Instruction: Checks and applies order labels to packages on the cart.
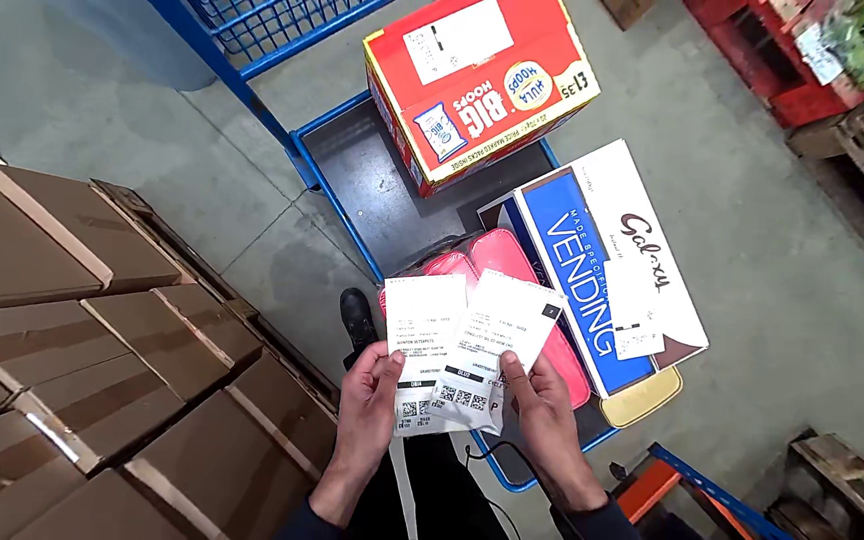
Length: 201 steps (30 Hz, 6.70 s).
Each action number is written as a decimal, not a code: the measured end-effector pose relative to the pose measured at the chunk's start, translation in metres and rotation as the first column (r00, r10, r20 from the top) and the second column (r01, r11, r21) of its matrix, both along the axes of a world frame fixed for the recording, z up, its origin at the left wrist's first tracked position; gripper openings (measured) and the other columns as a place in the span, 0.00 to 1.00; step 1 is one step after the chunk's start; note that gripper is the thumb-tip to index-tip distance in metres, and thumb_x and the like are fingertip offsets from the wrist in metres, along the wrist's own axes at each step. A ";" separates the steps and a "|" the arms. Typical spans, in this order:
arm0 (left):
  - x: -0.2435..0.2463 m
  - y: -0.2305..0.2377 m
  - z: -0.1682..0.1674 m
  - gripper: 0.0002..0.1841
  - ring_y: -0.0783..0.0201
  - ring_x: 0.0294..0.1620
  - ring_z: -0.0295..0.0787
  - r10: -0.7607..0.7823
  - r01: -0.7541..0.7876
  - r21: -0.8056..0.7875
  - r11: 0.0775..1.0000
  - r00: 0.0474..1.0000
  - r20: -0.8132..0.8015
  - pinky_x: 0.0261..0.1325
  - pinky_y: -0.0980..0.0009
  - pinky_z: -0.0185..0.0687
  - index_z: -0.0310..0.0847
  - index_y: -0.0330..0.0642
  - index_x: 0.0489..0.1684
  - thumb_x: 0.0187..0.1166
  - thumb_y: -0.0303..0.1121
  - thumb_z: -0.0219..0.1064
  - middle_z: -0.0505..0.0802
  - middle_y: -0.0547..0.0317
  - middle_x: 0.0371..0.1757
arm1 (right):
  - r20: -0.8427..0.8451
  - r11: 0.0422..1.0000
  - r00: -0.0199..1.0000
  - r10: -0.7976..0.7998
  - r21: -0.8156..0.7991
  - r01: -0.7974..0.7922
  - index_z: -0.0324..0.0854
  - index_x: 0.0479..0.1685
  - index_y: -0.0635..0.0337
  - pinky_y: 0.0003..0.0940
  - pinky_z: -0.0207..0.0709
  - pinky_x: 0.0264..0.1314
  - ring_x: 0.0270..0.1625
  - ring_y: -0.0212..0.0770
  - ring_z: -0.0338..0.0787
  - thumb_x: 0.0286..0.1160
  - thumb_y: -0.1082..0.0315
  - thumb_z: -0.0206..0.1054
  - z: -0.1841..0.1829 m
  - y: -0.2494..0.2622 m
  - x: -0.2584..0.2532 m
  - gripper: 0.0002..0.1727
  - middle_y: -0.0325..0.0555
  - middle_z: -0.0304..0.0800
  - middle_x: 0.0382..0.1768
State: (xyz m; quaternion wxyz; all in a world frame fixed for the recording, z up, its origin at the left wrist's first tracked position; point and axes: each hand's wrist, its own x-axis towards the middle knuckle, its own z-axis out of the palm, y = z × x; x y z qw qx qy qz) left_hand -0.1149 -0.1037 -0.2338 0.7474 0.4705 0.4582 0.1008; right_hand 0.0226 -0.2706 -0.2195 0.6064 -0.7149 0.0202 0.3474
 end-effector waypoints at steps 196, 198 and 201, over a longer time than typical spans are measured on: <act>0.042 0.006 -0.152 0.29 0.55 0.99 0.23 -0.501 0.750 0.584 0.310 0.651 -0.570 0.93 0.35 0.19 0.88 0.59 0.64 0.85 0.61 0.46 0.48 0.71 0.98 | 0.466 0.554 0.735 0.492 -0.819 0.149 0.48 0.96 0.40 0.76 0.71 0.64 0.77 0.69 0.74 0.41 0.40 0.83 0.018 -0.101 0.230 0.69 0.62 0.64 0.84; 0.041 0.007 -0.151 0.28 0.56 0.99 0.24 -0.510 0.718 0.585 0.376 0.688 -0.517 0.93 0.35 0.19 0.87 0.57 0.67 0.85 0.60 0.48 0.49 0.71 0.98 | 0.478 0.534 0.697 0.534 -0.830 0.161 0.49 0.96 0.41 0.80 0.65 0.67 0.83 0.69 0.67 0.48 0.38 0.80 0.021 -0.101 0.225 0.65 0.59 0.58 0.89; 0.040 0.017 -0.125 0.26 0.74 0.87 0.64 -0.397 0.466 0.379 0.800 0.884 -0.248 0.91 0.55 0.56 0.76 0.48 0.80 0.87 0.48 0.59 0.76 0.74 0.85 | 0.567 0.555 0.441 0.696 -0.814 0.171 0.66 0.87 0.51 0.75 0.63 0.75 0.86 0.69 0.63 0.70 0.47 0.72 0.028 -0.088 0.182 0.43 0.58 0.59 0.89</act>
